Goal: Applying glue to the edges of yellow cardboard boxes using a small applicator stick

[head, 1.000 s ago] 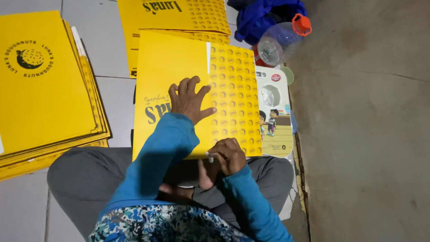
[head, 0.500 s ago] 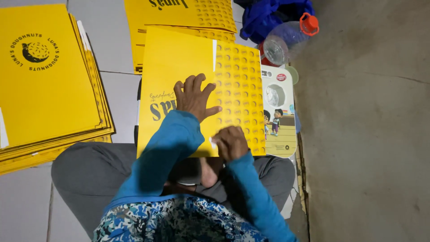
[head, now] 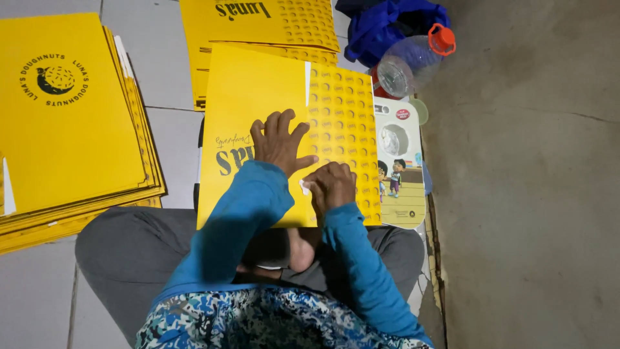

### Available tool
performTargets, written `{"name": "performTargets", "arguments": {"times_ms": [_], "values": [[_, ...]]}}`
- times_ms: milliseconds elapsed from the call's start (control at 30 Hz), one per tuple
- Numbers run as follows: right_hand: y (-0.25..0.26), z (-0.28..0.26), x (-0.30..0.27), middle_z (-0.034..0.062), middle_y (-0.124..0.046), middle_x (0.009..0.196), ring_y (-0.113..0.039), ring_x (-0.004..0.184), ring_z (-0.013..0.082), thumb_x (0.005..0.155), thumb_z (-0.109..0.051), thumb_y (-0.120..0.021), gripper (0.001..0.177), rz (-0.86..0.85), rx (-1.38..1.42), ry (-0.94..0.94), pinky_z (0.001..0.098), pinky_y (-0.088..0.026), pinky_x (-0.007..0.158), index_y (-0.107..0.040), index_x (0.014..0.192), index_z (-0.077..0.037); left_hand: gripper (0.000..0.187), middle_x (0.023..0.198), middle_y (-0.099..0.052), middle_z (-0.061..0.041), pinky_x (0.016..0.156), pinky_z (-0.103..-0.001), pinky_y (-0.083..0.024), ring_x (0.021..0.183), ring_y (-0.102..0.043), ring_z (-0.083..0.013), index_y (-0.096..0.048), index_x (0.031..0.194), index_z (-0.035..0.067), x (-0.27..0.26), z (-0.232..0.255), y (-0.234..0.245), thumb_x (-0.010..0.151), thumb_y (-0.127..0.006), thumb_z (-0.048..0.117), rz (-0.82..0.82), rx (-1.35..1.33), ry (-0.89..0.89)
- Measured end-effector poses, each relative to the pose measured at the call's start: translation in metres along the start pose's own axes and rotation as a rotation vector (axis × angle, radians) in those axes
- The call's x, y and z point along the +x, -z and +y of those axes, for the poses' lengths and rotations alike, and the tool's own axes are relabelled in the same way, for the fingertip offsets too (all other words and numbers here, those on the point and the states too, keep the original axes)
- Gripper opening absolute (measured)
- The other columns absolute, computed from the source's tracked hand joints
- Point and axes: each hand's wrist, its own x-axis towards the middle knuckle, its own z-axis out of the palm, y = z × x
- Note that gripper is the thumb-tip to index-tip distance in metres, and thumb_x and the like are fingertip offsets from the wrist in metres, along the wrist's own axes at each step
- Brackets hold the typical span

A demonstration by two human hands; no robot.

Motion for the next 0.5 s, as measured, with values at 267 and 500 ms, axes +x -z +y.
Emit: {"name": "performTargets", "arguments": {"times_ms": [267, 500], "values": [[0.034, -0.028, -0.071, -0.0063, -0.060, 0.098, -0.055, 0.102, 0.0214, 0.095, -0.036, -0.065, 0.011, -0.115, 0.084, 0.036, 0.0400, -0.039, 0.092, -0.075, 0.093, -0.038, 0.056, 0.145, -0.039, -0.010, 0.103, -0.059, -0.023, 0.136, -0.032, -0.0304, -0.056, 0.138, 0.032, 0.001, 0.004, 0.004, 0.091, -0.070, 0.060, -0.034, -0.040, 0.032], [0.005, -0.008, -0.058, -0.0029, -0.057, 0.094, -0.055, 0.098, 0.0252, 0.096, -0.046, -0.067, 0.014, 0.007, -0.006, 0.029, 0.0433, -0.045, 0.090, -0.073, 0.090, -0.035, 0.056, 0.144, -0.038, -0.009, 0.102, -0.057, -0.022, 0.134, -0.032, -0.0292, -0.054, 0.138, 0.031, -0.001, 0.004, 0.004, 0.092, -0.068, 0.059, -0.028, -0.036, 0.019]]}}
